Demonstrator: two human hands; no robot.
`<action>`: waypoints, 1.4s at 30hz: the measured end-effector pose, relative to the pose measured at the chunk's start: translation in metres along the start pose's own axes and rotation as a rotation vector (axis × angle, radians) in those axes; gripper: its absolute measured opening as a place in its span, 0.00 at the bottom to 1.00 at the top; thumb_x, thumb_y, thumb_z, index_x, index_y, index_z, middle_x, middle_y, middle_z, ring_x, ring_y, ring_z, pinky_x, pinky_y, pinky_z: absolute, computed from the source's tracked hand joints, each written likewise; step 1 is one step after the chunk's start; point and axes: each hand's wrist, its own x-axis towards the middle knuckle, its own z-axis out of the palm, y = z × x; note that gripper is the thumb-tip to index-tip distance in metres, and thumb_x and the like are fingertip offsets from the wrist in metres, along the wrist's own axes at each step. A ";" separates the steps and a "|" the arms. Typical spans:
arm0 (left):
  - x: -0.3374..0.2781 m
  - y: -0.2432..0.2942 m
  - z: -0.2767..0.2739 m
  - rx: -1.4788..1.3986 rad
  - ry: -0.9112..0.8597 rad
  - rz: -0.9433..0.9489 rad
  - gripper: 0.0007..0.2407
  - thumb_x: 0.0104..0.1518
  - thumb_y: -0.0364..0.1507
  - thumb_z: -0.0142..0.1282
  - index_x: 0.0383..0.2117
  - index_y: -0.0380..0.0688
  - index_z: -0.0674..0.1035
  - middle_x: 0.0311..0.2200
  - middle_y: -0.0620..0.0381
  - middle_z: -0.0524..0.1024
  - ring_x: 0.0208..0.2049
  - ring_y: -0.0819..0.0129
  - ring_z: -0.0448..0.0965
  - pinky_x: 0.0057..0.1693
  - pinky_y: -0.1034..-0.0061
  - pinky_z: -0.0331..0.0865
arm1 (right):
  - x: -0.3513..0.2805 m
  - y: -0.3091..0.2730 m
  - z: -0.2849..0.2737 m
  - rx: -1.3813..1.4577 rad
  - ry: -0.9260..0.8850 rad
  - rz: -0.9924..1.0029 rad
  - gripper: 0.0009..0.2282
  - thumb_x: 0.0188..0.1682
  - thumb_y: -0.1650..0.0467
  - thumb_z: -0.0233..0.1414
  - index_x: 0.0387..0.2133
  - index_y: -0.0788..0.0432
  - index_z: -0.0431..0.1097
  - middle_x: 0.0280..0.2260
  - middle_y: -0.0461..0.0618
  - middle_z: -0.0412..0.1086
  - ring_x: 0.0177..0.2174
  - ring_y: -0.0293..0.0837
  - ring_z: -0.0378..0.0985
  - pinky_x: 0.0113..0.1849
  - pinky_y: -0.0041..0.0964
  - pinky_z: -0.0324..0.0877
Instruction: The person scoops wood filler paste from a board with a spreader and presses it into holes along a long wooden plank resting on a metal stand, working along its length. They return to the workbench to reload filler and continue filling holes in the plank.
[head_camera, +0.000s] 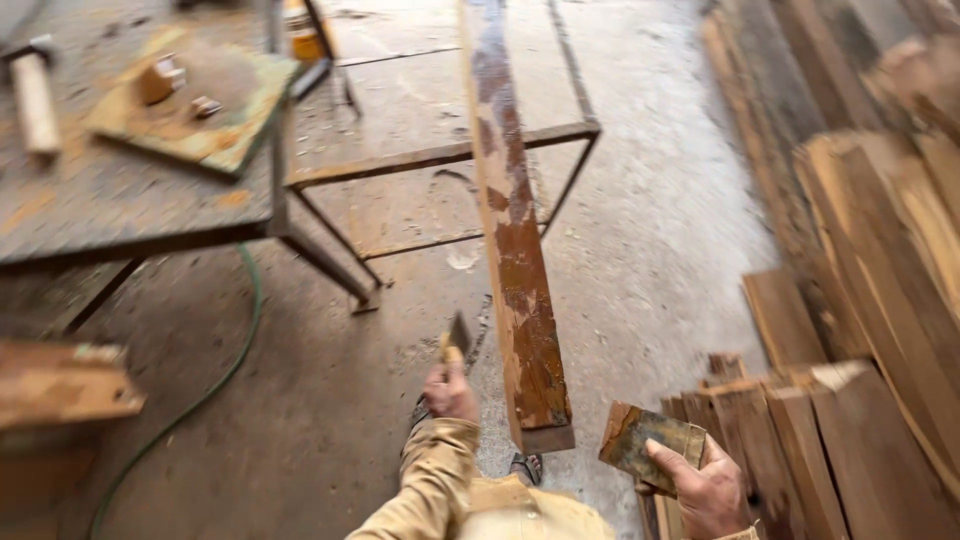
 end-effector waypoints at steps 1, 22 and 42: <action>0.023 -0.008 -0.007 0.038 0.036 0.098 0.19 0.58 0.45 0.55 0.29 0.40 0.84 0.22 0.54 0.80 0.24 0.65 0.76 0.34 0.66 0.69 | -0.008 0.005 0.007 -0.025 0.030 -0.014 0.15 0.43 0.74 0.60 0.42 0.72 0.73 0.34 0.60 0.80 0.31 0.47 0.82 0.29 0.46 0.79; 0.244 -0.048 -0.092 0.705 -0.633 -0.250 0.17 0.63 0.40 0.51 0.57 0.61 0.80 0.41 0.58 0.84 0.35 0.62 0.80 0.43 0.68 0.73 | -0.092 -0.030 0.165 -0.640 0.771 0.212 0.24 0.48 0.66 0.53 0.56 0.69 0.63 0.31 0.67 0.77 0.28 0.54 0.83 0.34 0.47 0.78; 0.280 -0.062 -0.060 0.814 -0.751 -0.157 0.17 0.62 0.43 0.53 0.55 0.61 0.81 0.44 0.53 0.85 0.42 0.59 0.83 0.50 0.66 0.73 | -0.101 -0.067 0.245 -0.901 0.714 0.247 0.18 0.48 0.65 0.53 0.53 0.49 0.73 0.41 0.55 0.79 0.39 0.55 0.84 0.42 0.46 0.76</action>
